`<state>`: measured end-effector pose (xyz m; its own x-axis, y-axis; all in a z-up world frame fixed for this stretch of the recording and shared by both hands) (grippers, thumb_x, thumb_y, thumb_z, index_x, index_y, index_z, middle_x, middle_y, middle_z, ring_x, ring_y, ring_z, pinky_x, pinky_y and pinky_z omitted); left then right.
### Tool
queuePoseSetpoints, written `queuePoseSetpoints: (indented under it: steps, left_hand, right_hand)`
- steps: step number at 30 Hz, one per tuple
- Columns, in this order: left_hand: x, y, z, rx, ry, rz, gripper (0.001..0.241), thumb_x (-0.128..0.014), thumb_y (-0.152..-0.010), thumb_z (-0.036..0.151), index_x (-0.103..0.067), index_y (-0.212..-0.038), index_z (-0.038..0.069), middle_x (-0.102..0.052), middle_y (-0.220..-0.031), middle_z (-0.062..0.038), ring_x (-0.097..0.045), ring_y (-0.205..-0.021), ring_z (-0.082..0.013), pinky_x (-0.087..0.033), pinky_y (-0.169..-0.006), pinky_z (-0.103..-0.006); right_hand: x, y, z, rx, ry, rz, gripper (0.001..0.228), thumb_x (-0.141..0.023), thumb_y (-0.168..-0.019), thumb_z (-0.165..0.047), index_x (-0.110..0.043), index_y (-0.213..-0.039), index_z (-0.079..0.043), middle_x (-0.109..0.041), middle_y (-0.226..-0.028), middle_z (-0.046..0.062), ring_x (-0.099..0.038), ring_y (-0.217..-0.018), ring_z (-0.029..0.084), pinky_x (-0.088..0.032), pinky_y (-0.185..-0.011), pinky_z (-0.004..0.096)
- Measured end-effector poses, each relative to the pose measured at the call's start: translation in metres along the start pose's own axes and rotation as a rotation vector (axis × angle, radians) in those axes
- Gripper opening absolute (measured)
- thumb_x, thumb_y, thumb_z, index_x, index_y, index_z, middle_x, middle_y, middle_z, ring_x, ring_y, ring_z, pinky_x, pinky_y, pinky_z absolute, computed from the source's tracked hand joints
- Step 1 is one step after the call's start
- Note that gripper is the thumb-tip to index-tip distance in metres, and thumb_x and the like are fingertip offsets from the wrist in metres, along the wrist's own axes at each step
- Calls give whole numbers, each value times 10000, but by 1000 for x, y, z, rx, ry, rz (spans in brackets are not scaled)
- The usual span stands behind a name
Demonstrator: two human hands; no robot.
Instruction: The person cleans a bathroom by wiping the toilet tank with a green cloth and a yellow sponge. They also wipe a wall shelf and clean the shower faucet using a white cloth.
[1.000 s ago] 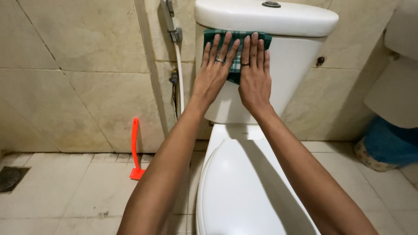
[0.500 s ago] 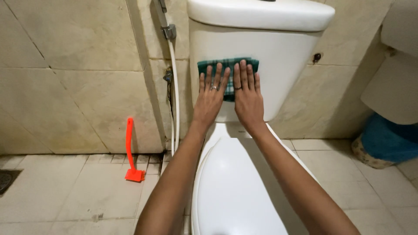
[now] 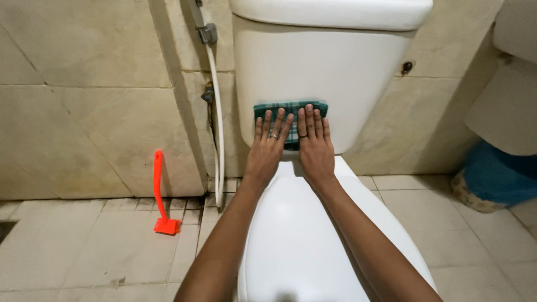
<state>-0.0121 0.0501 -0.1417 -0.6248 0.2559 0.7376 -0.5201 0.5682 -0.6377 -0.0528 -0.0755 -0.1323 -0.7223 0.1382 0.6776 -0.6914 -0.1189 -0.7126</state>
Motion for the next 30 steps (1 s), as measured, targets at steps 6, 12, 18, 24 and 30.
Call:
queuePoseSetpoints:
  steps: [6, 12, 18, 24, 30]
  left_hand:
    - [11, -4, -1, 5, 37, -63, 1060, -582, -810, -121, -7, -1669, 116, 0, -1736, -156, -7, -1592, -392, -58, -1295, -549]
    - [3, -34, -9, -29, -58, 164, 1019, -621, -882, -40, -31, -1695, 133, -16, -1756, -128, -36, -1612, -379, -84, -1310, -547]
    - [48, -78, -8, -35, -70, 206, 1038, -610, -871, -59, -10, -1699, 117, 12, -1757, -136, -11, -1617, -384, -72, -1314, -555]
    - [80, -115, -2, -6, -15, 196, 1076, -585, -838, -121, 30, -1689, 116, 55, -1748, -138, 24, -1612, -388, -43, -1321, -558]
    - [76, -123, 2, 56, -84, 237, 1074, -575, -864, -135, 57, -1690, 131, 75, -1751, -126, 45, -1615, -379, -45, -1328, -554]
  right_hand:
    - [1, 0, 1, -9, -6, 41, 750, -479, -1017, -50, -117, -1674, -55, -109, -1749, 126, -123, -1617, 260, -151, -1318, 435]
    - [14, -24, 16, -42, -31, 90, 804, -486, -976, 11, -98, -1678, -49, -96, -1751, 136, -119, -1621, 272, -142, -1318, 449]
    - [48, -62, 41, -37, 15, 98, 878, -497, -952, 59, -45, -1697, -43, -39, -1768, 142, -50, -1639, 273, -88, -1334, 451]
    - [75, -92, 66, -29, 128, 97, 922, -515, -953, 84, -7, -1709, -59, 4, -1776, 127, -12, -1639, 265, -57, -1338, 449]
    - [81, -99, 73, -6, 112, 99, 924, -502, -956, 100, -17, -1721, -82, -7, -1782, 107, -27, -1641, 251, -76, -1337, 444]
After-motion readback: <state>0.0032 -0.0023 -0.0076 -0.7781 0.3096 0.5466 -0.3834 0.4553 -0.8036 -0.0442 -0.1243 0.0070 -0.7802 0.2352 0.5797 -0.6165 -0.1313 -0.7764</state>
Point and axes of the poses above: each hand's wrist, its own y-axis away from the middle knuckle, its own x-axis out of the back of the hand, z = x × y, the point moved 4 cm from there along -y, towards the middle knuckle
